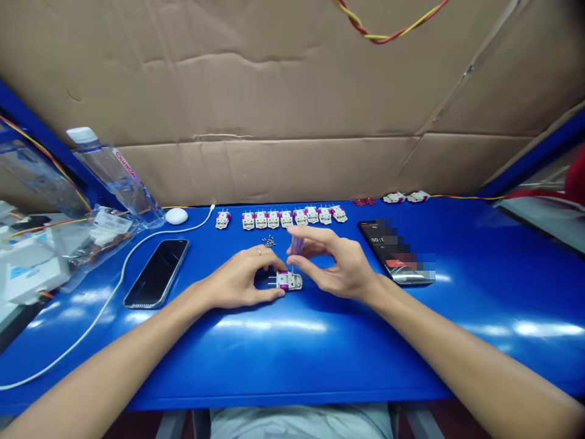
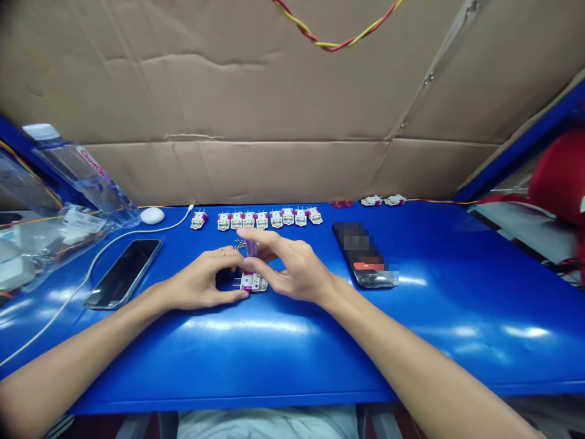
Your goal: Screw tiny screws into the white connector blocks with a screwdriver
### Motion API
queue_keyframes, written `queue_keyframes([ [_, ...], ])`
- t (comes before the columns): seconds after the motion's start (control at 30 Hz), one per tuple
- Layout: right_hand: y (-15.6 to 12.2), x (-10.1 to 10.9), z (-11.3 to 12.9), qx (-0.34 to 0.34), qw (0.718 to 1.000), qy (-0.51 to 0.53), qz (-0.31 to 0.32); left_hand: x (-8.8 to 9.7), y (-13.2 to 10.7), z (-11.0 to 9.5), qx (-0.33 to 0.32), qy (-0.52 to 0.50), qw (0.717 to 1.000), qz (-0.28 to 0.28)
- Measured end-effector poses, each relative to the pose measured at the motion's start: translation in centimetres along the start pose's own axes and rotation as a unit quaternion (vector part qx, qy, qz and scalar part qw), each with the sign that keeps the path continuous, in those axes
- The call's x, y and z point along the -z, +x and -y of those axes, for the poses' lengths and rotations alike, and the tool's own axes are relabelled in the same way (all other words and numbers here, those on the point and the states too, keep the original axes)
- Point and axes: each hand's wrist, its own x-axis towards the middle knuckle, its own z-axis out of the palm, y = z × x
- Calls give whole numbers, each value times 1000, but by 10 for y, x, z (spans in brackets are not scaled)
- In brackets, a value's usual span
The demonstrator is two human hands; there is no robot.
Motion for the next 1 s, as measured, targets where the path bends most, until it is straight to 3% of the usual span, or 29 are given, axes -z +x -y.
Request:
queue_keyframes([
  [0.1, -1, -1, -1, 10, 1000, -8, -9, 0, 0, 0, 2, 7, 1000, 0],
  [0.23, -1, -2, -1, -13, 999, 3, 38, 0, -1, 1, -1, 10, 1000, 3],
  [0.4, -1, -2, -1, 12, 999, -29, 1, 0, -1, 2, 8, 15, 1000, 4],
  [0.53, 0, -2, -1, 13, 1000, -10, 26, -1, 0, 1, 11, 4, 1000, 6],
  [1.0, 1, -2, -2, 35, 999, -34, 15, -1, 0, 1, 14, 8, 1000, 6],
])
